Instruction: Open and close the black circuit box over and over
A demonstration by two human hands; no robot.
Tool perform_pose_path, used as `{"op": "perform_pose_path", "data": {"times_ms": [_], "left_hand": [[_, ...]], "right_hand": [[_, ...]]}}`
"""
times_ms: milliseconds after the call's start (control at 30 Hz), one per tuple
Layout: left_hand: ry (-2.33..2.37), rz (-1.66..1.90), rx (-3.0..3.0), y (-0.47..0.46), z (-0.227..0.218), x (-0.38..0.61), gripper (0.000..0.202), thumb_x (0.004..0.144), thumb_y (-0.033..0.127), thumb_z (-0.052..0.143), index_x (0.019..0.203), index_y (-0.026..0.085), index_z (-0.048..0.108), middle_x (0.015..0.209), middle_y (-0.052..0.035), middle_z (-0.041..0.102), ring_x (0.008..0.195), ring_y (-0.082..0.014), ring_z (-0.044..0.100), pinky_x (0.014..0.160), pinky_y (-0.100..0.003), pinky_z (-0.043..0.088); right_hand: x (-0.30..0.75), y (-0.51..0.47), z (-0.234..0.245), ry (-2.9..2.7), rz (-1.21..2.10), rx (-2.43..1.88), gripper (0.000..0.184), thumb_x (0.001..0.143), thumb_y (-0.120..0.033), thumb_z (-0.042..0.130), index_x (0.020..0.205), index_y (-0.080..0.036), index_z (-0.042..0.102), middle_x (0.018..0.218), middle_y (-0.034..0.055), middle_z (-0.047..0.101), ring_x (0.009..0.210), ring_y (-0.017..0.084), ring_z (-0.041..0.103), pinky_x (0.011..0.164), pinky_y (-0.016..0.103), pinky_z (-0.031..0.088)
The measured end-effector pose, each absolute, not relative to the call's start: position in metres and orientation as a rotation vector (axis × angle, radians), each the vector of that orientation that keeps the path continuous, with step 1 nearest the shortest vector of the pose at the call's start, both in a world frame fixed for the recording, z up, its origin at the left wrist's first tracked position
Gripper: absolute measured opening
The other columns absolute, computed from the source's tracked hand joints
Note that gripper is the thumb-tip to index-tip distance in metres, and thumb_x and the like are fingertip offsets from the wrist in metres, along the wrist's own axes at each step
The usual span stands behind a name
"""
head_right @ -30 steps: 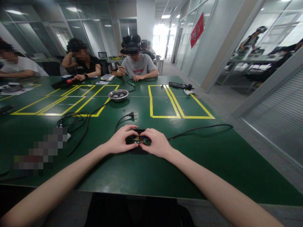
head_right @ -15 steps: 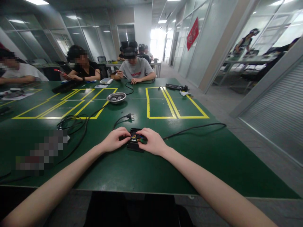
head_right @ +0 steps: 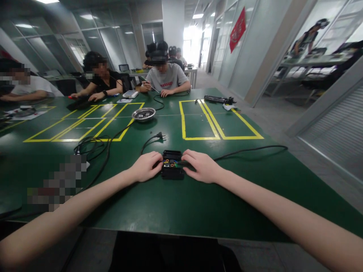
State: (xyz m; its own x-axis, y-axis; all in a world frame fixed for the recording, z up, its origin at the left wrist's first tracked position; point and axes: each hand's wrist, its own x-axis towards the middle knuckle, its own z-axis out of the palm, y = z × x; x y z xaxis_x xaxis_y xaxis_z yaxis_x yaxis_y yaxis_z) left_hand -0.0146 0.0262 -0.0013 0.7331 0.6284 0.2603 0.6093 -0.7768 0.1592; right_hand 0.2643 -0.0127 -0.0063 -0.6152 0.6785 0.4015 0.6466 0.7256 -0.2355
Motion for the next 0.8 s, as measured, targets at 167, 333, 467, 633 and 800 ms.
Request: {"op": "perform_pose_path", "data": {"times_ms": [167,333,467,633,800], "left_hand": [[1.035,0.293,2.898,0.035,0.005,-0.009,0.021,0.100,0.025,0.047,0.087,0.019,0.063,0.087,-0.0050,0.073,0.083,-0.0199,0.068,0.073,-0.028,0.046],[1.239,0.199,2.868,0.040,0.008,-0.010,0.047,0.109,0.030,0.033,0.078,0.018,0.067,0.082,-0.0074,0.076,0.077,-0.0201,0.071,0.067,-0.028,0.042],[1.386,0.160,2.828,0.040,0.007,-0.011,0.057,0.111,0.036,0.029,0.077,0.018,0.070,0.079,-0.0100,0.077,0.077,-0.0224,0.073,0.065,-0.028,0.041],[1.413,0.142,2.817,0.034,0.010,-0.012,0.057,0.111,0.037,0.028,0.077,0.018,0.071,0.075,-0.0096,0.076,0.072,-0.0224,0.071,0.063,-0.028,0.039],[1.347,0.287,2.834,0.027,0.016,-0.020,0.055,0.111,0.037,0.026,0.077,0.019,0.065,0.061,-0.0044,0.065,0.060,-0.0186,0.063,0.059,-0.027,0.033]], "right_hand": [[0.272,-0.006,-0.005,-2.490,0.085,-1.137,0.011,0.096,-0.026,0.052,0.086,-0.022,0.054,0.083,0.0054,0.064,0.074,0.020,0.061,0.066,0.029,0.044],[0.265,-0.007,-0.002,-2.528,0.122,-1.294,0.016,0.102,-0.031,0.047,0.092,-0.021,0.056,0.077,0.0042,0.067,0.067,0.019,0.060,0.063,0.028,0.038],[0.264,-0.004,0.000,-2.591,0.101,-1.372,0.036,0.108,-0.036,0.036,0.080,-0.021,0.054,0.072,0.0042,0.066,0.066,0.018,0.062,0.062,0.028,0.034],[0.268,-0.007,0.000,-2.535,0.011,-1.305,0.047,0.110,-0.036,0.026,0.076,-0.021,0.053,0.068,0.0040,0.063,0.063,0.017,0.058,0.062,0.028,0.032],[0.270,-0.013,0.001,-2.449,-0.094,-1.155,0.049,0.111,-0.037,0.021,0.078,-0.020,0.054,0.067,0.0039,0.060,0.056,0.015,0.051,0.056,0.028,0.027]]}}
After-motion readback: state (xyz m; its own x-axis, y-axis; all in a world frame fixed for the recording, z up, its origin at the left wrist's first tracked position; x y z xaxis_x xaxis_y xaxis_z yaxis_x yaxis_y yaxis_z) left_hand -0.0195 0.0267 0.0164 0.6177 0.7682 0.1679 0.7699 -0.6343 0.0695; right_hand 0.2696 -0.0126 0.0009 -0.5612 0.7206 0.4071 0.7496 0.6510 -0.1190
